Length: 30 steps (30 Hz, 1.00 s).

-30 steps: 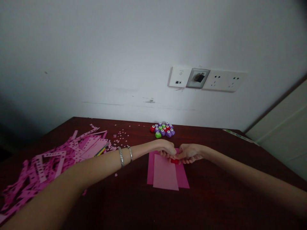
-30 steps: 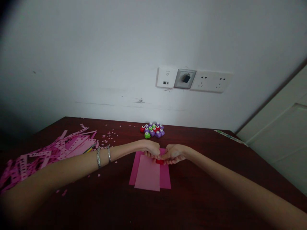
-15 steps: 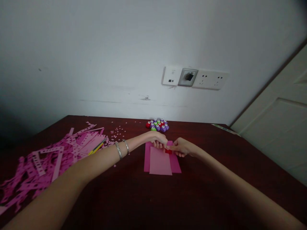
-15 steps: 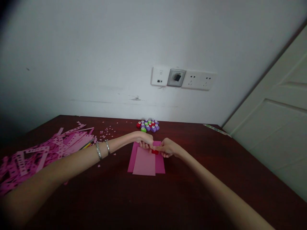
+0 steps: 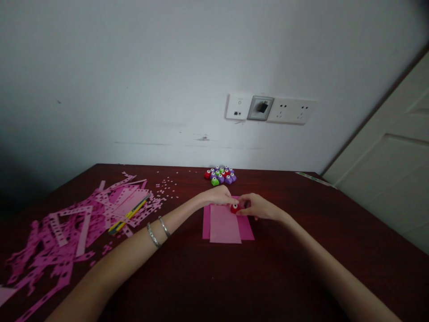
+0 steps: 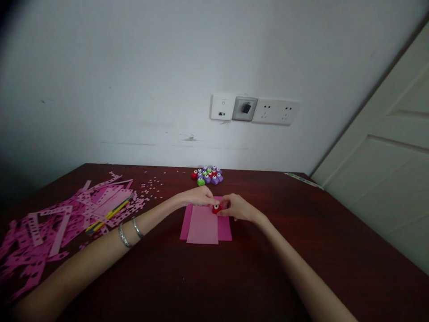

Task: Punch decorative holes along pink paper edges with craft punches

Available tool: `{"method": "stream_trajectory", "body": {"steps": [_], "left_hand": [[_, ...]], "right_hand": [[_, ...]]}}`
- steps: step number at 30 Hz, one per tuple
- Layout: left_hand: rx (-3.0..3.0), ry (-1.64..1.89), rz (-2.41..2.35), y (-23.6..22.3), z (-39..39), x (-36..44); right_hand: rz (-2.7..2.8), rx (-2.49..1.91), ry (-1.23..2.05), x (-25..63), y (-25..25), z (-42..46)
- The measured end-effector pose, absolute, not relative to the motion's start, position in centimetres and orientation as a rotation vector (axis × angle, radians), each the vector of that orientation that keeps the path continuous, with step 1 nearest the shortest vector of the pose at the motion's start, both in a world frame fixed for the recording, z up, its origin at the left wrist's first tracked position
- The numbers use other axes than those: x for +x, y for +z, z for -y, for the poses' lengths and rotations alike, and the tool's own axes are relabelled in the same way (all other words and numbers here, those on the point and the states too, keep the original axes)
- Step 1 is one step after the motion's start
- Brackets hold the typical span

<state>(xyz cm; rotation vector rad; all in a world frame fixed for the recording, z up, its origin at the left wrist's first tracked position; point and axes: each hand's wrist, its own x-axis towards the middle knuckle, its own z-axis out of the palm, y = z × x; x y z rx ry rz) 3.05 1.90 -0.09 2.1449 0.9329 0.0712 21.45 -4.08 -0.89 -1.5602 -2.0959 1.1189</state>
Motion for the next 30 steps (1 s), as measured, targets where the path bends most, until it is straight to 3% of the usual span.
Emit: {"method": "stream_trajectory", "body": {"steps": [6, 30], "left_hand": [[2.320, 0.294, -1.125, -0.4, -1.6, 1.8], [1.951, 0.110, -0.783, -0.7, -3.4, 0.0]], "right_hand": [[2.124, -1.448, 1.121, 21.3, -1.3, 4.2], [2.036, -1.440, 1.032, 21.4, 1.3, 4.9]]}}
